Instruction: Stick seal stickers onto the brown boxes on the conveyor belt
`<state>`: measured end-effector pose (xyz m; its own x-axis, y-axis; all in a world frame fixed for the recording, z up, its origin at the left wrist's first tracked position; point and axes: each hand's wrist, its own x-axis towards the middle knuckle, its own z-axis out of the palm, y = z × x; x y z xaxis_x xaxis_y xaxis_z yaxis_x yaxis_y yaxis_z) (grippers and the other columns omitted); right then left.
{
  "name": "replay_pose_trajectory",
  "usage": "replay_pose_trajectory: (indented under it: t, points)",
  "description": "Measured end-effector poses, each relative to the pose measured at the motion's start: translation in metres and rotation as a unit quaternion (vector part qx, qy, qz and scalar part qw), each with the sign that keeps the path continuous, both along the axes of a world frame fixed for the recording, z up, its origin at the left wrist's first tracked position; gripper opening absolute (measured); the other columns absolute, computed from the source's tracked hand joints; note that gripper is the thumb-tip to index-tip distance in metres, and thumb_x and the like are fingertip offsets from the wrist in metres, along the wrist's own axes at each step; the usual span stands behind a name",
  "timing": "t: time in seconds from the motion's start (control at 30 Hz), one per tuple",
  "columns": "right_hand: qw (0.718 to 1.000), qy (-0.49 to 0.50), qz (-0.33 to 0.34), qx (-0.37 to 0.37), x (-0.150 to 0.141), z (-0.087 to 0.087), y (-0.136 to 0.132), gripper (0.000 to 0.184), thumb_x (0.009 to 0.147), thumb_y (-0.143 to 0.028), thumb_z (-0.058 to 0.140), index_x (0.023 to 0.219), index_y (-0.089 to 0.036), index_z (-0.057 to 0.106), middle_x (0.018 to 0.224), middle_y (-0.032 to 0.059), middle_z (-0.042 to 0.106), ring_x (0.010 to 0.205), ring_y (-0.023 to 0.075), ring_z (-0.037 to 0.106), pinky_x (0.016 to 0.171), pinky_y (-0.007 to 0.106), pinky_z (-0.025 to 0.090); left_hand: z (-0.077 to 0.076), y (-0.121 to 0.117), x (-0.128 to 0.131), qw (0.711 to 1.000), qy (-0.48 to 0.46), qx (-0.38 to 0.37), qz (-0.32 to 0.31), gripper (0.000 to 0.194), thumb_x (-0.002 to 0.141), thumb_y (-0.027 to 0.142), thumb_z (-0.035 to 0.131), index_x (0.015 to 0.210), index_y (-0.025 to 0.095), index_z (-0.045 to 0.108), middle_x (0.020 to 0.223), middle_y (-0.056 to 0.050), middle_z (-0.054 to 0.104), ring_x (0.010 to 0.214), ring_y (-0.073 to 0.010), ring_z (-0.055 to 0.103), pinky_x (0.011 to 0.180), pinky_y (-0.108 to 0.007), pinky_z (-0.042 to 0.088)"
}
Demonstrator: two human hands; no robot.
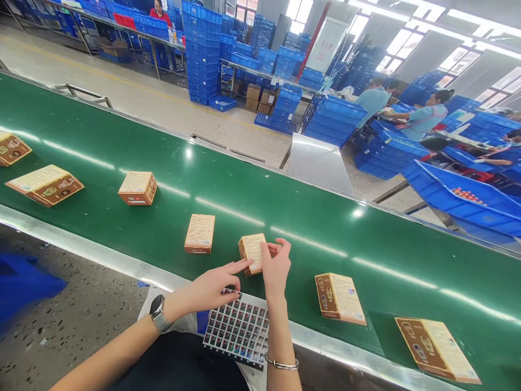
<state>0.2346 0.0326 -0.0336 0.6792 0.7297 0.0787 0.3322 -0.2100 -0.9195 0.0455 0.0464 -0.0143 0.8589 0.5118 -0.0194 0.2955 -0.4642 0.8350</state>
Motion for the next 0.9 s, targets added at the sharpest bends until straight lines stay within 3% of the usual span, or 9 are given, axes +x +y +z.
replay_pose_trajectory:
  t: [0.1,0.17,0.23,0.3,0.37,0.47,0.53,0.73,0.9]
  points:
    - [0.999,-0.039,-0.012,-0.006,0.006,0.007,0.002,0.042,0.072,-0.057,0.055,0.094,-0.023,0.048,0.072,0.0077,0.07,0.071,0.0301,0.067,0.071,0.043,0.052,0.001,-0.003,0.001,1.0,0.001,-0.012,0.005,0.016,0.081,0.007,0.064,0.071,0.02,0.063,0.16,0.001,0.035,0.132,-0.0246,0.056,0.111,-0.032,0.043]
    - [0.998,-0.064,-0.011,-0.009,0.01,0.015,0.0,0.04,0.074,-0.056,0.051,0.093,-0.022,0.051,0.073,0.0102,0.069,0.071,0.0316,0.066,0.073,0.046,0.051,0.003,-0.006,-0.001,0.999,0.006,-0.028,0.028,0.01,0.083,0.012,0.064,0.076,0.02,0.067,0.151,-0.003,0.05,0.116,-0.024,0.067,0.1,-0.031,0.05]
    - [0.996,-0.087,0.004,-0.004,0.01,0.026,-0.008,0.04,0.078,-0.056,0.049,0.095,-0.02,0.055,0.086,0.0153,0.071,0.083,0.0337,0.067,0.078,0.048,0.05,0.006,-0.009,-0.006,0.997,0.012,-0.048,0.064,0.009,0.085,0.017,0.063,0.081,0.019,0.07,0.124,-0.007,0.072,0.097,-0.0229,0.072,0.085,-0.029,0.052]
    - [0.994,-0.101,0.045,0.003,0.004,0.038,-0.022,0.039,0.081,-0.056,0.051,0.095,-0.02,0.061,0.098,0.0156,0.071,0.093,0.0332,0.066,0.083,0.047,0.05,0.011,-0.01,-0.013,0.992,0.016,-0.072,0.101,0.012,0.087,0.019,0.061,0.083,0.018,0.073,0.092,-0.005,0.079,0.082,-0.0206,0.071,0.074,-0.026,0.05]
    - [0.985,-0.095,0.144,0.003,-0.006,0.049,-0.039,0.035,0.081,-0.054,0.058,0.093,-0.022,0.066,0.095,0.0101,0.073,0.091,0.0295,0.068,0.082,0.042,0.053,0.018,-0.011,-0.021,0.987,0.015,-0.1,0.126,0.015,0.086,0.022,0.061,0.084,0.016,0.074,0.076,-0.002,0.076,0.07,-0.0171,0.067,0.064,-0.023,0.046]
    - [0.934,-0.068,0.351,-0.009,-0.022,0.058,-0.06,0.024,0.087,-0.04,0.062,0.102,-0.024,0.069,0.089,0.0042,0.073,0.081,0.0228,0.069,0.077,0.033,0.056,0.029,-0.011,-0.03,0.98,0.008,-0.136,0.146,0.018,0.086,0.026,0.06,0.086,0.016,0.075,0.075,0.0,0.074,0.066,-0.0146,0.062,0.061,-0.021,0.043]
    - [0.906,-0.072,0.417,-0.008,-0.027,0.058,-0.067,0.02,0.093,-0.03,0.056,0.109,-0.024,0.067,0.089,0.0033,0.072,0.079,0.0202,0.068,0.073,0.03,0.057,0.035,-0.011,-0.034,0.977,0.004,-0.153,0.151,0.02,0.085,0.029,0.06,0.086,0.016,0.076,0.079,-0.001,0.074,0.07,-0.0149,0.062,0.064,-0.021,0.043]
    - [0.887,-0.155,0.434,0.038,-0.028,0.053,-0.069,0.021,0.102,-0.02,0.045,0.113,-0.024,0.063,0.089,0.0033,0.067,0.08,0.0184,0.067,0.07,0.028,0.057,0.042,-0.011,-0.039,0.97,0.01,-0.179,0.167,0.022,0.083,0.031,0.058,0.077,0.016,0.073,0.065,0.002,0.064,0.059,-0.0122,0.048,0.057,-0.022,0.035]
    - [0.865,-0.289,0.395,0.11,-0.031,0.051,-0.067,0.016,0.104,-0.017,0.047,0.107,-0.023,0.062,0.089,0.0045,0.069,0.078,0.0209,0.066,0.069,0.033,0.055,0.044,-0.012,-0.038,0.968,0.008,-0.177,0.176,0.025,0.083,0.032,0.055,0.072,0.016,0.07,0.063,0.003,0.059,0.059,-0.0119,0.045,0.057,-0.023,0.033]
